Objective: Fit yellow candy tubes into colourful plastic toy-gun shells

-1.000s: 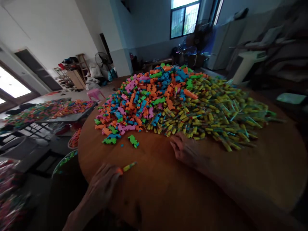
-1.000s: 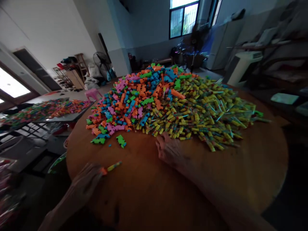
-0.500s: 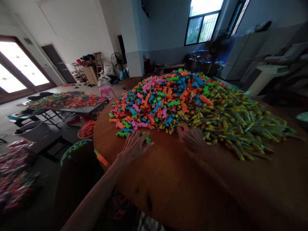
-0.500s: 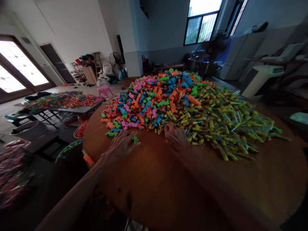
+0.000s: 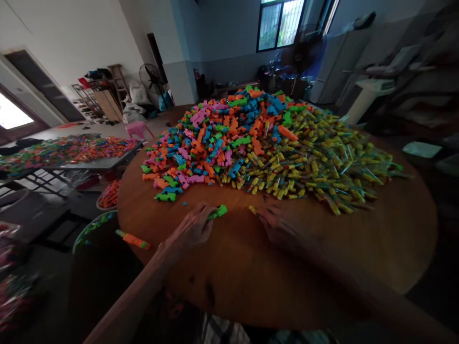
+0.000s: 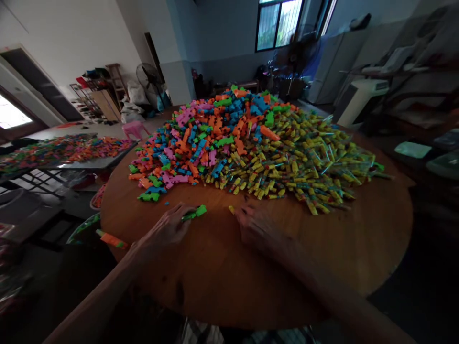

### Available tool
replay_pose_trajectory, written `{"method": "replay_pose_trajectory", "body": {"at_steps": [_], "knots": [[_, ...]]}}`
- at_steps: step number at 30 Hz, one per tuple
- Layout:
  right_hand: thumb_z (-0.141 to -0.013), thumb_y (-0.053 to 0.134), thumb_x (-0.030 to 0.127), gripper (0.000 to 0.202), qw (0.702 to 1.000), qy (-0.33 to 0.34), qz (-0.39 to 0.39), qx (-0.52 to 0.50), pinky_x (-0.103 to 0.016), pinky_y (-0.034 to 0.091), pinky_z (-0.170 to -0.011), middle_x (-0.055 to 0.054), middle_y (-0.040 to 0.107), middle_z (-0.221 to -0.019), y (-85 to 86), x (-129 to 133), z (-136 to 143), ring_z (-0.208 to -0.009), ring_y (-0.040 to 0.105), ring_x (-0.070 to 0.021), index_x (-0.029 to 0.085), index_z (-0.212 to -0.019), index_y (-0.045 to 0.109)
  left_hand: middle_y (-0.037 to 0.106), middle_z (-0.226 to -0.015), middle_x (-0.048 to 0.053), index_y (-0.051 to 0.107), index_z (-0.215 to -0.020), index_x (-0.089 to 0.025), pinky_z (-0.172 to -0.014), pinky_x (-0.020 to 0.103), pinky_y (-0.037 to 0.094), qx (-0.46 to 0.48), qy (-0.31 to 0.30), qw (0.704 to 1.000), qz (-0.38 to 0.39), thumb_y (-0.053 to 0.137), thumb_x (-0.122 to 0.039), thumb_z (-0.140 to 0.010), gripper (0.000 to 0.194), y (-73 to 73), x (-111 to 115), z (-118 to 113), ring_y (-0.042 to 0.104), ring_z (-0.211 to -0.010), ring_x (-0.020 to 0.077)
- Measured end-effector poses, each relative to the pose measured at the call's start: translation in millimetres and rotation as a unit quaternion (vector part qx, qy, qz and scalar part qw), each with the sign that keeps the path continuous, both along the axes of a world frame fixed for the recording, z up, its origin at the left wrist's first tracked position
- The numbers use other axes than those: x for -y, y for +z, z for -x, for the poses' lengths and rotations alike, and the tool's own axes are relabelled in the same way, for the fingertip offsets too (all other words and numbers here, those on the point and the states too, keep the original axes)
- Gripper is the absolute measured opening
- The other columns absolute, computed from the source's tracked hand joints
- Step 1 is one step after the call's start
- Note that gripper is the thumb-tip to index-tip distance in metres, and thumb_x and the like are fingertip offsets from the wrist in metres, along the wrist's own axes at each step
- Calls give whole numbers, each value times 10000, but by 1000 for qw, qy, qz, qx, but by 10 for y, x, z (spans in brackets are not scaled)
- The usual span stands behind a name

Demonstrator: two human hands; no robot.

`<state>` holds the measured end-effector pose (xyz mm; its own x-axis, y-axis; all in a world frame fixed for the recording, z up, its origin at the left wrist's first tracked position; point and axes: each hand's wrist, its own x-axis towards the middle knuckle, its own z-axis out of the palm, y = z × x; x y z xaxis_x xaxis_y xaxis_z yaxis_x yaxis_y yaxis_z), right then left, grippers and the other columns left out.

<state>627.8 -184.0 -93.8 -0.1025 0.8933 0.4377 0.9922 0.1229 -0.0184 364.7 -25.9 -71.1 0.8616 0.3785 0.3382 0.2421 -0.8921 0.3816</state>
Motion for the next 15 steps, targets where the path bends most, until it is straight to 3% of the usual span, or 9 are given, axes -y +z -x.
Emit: {"method": "replay_pose_trajectory", "body": {"at_steps": [3,7,11,15], "knots": [[-998,458,180,302,999,-26,17,-5,-343,476,-807,-122,730,-990,78,-40,99,-881,648,-226,128,-1173,698,628,-1100,89,530,-1321,-208,-890,358,504,2,10,1000,-8,440,-58,-917,440,-16,-11,-28,606,-1007,212],[-1029,481,332,294,992,-76,92,-43,-362,446,-834,-119,729,-964,250,-128,210,-902,644,-247,151,-1035,712,642,-1047,96,567,-1243,-179,-870,383,499,15,44,998,-39,409,-59,-940,362,-19,-41,-105,596,-995,231],[-1002,510,256,226,986,-40,158,-37,-343,403,-818,-85,712,-968,322,-192,143,-904,619,-224,186,-1024,724,645,-1031,105,574,-1223,-159,-849,396,494,16,23,998,-53,428,-102,-970,297,4,-69,-133,588,-973,236],[-918,593,161,243,984,-24,168,-49,-316,369,-782,-77,679,-1056,381,-209,54,-970,594,-215,223,-1110,730,633,-1151,109,568,-1272,-180,-929,418,481,14,-18,998,-56,635,-292,-954,343,19,-80,-125,579,-1059,250]]}}
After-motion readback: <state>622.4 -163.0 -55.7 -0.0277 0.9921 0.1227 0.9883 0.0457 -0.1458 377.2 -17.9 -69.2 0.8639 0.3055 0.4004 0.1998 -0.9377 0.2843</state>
